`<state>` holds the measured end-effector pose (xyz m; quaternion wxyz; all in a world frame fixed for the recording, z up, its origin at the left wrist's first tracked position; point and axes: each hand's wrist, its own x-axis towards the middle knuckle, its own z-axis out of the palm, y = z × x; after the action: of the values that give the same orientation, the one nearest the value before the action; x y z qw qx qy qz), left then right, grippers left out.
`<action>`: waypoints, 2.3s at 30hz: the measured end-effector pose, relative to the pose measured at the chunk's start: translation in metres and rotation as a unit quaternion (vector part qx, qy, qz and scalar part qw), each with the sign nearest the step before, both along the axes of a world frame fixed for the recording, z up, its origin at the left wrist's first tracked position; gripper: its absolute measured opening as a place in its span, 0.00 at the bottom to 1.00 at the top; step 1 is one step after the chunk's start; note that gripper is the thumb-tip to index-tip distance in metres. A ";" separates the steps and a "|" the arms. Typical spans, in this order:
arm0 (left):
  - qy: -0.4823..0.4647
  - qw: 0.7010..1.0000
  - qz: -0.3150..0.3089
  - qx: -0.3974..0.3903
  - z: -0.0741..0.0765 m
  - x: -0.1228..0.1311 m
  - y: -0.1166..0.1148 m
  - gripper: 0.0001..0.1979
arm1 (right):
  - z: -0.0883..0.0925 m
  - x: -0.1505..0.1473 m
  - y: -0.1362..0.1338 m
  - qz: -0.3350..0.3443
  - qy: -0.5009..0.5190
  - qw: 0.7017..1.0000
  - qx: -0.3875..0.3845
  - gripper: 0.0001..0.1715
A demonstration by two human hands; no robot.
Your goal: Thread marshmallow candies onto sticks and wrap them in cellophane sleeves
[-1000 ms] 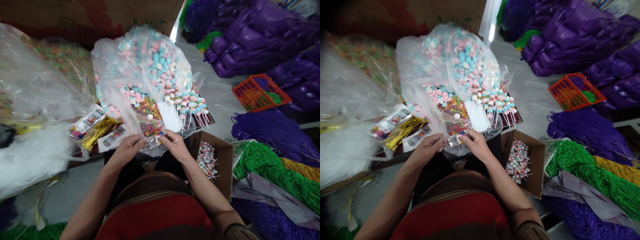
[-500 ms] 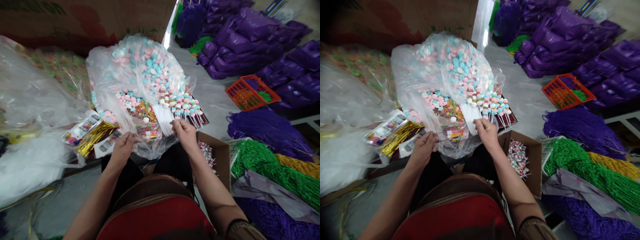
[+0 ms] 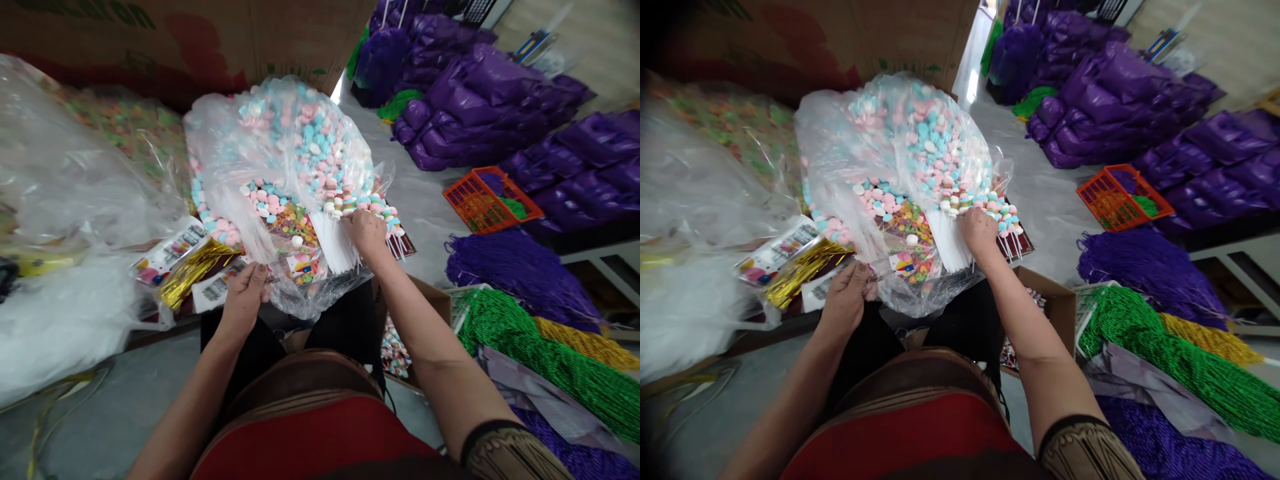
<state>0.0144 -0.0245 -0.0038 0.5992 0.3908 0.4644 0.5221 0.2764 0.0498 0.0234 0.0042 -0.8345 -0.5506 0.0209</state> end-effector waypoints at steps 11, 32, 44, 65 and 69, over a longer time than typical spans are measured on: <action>-0.137 0.988 0.042 -0.055 0.004 -0.011 0.009 0.29 | -0.002 0.011 -0.004 -0.055 0.102 0.985 0.129 0.19; -0.208 0.976 -0.030 -0.065 -0.001 -0.015 0.011 0.29 | 0.037 -0.009 -0.127 0.252 0.422 0.829 0.266 0.06; -0.086 0.989 -0.113 -0.029 -0.004 -0.027 0.018 0.29 | 0.035 0.013 -0.121 0.338 0.408 0.827 0.190 0.05; 0.144 0.973 -0.154 0.095 -0.013 -0.034 0.015 0.30 | 0.003 0.014 -0.131 0.351 0.313 0.857 0.210 0.10; 0.251 0.936 -0.181 0.171 0.001 -0.034 0.013 0.30 | -0.003 0.004 -0.131 0.324 0.362 0.850 0.204 0.08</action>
<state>-0.0197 -0.0118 -0.0024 0.4716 0.6829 0.4249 0.3616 0.2800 -0.0807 0.0201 0.3664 -0.5221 -0.7414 0.2087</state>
